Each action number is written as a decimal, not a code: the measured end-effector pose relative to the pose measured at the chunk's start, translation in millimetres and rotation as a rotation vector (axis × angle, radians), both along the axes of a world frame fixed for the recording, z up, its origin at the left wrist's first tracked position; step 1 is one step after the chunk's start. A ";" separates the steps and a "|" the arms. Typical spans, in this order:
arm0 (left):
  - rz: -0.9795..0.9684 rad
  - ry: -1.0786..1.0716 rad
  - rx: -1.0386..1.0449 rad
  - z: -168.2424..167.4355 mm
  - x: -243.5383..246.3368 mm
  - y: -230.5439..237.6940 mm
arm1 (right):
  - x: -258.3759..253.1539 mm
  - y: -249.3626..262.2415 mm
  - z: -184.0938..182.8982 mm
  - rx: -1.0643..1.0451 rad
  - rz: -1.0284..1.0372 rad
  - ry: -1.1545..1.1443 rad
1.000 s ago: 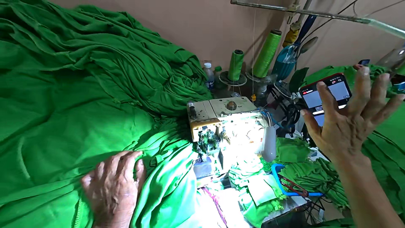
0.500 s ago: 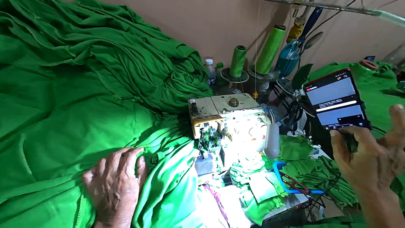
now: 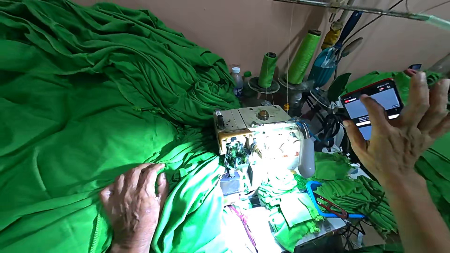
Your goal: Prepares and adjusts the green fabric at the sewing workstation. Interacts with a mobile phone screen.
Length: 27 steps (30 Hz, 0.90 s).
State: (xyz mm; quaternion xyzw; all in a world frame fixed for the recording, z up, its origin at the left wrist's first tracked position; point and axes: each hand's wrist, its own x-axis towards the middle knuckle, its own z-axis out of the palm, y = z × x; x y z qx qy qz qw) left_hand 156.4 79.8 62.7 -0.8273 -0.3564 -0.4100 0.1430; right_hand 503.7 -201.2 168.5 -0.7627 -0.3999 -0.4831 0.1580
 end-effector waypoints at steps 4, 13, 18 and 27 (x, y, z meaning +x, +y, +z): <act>0.008 -0.006 -0.007 1.5 0.6 -2.3 | 2.0 10.3 9.9 -0.037 -0.027 0.020; 0.000 0.008 -0.013 1.7 -0.1 -2.1 | -0.5 -54.4 -44.0 -0.051 -0.090 0.192; -0.007 0.012 -0.020 1.1 -1.3 -1.8 | -5.8 -79.4 -59.6 0.022 -0.139 0.166; -0.010 -0.001 -0.001 2.0 -0.3 -2.1 | -10.5 -49.0 -47.5 0.047 -0.080 0.090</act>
